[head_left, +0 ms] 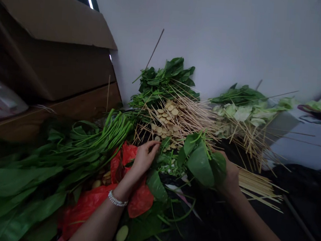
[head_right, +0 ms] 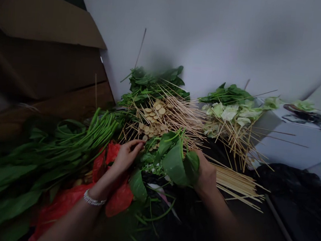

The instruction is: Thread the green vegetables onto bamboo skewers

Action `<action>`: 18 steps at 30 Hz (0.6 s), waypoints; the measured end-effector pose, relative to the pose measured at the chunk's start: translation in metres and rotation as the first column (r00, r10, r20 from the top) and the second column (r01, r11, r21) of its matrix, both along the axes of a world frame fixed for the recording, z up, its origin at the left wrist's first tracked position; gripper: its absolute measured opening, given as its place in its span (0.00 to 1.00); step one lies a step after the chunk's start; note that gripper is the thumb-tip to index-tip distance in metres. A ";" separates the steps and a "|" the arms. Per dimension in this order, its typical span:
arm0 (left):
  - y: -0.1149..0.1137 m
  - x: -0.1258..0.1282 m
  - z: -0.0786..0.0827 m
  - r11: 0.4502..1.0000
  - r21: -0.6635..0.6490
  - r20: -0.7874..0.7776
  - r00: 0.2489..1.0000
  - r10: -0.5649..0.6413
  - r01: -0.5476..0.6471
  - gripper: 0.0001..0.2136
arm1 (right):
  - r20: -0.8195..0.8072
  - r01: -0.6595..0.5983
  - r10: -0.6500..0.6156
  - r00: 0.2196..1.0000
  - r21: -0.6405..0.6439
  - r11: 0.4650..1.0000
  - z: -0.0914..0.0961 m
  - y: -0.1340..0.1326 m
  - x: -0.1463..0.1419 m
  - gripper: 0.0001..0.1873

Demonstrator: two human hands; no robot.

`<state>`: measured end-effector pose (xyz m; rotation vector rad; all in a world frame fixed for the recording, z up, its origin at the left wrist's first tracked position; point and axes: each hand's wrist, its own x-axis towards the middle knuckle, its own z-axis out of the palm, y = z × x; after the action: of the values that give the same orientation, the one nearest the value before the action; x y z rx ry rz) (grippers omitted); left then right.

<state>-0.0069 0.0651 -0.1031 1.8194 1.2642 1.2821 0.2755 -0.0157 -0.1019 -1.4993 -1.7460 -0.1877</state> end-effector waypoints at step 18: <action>-0.005 0.005 0.011 0.985 -0.143 0.464 0.885 -0.022 0.099 0.09 | 0.019 -0.079 0.078 0.997 0.052 0.996 0.000 0.001 0.000 0.12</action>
<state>-0.0020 0.0601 -0.0926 1.3200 1.0028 1.4233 0.2757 -0.0147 -0.1015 -1.3926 -1.7962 -0.2044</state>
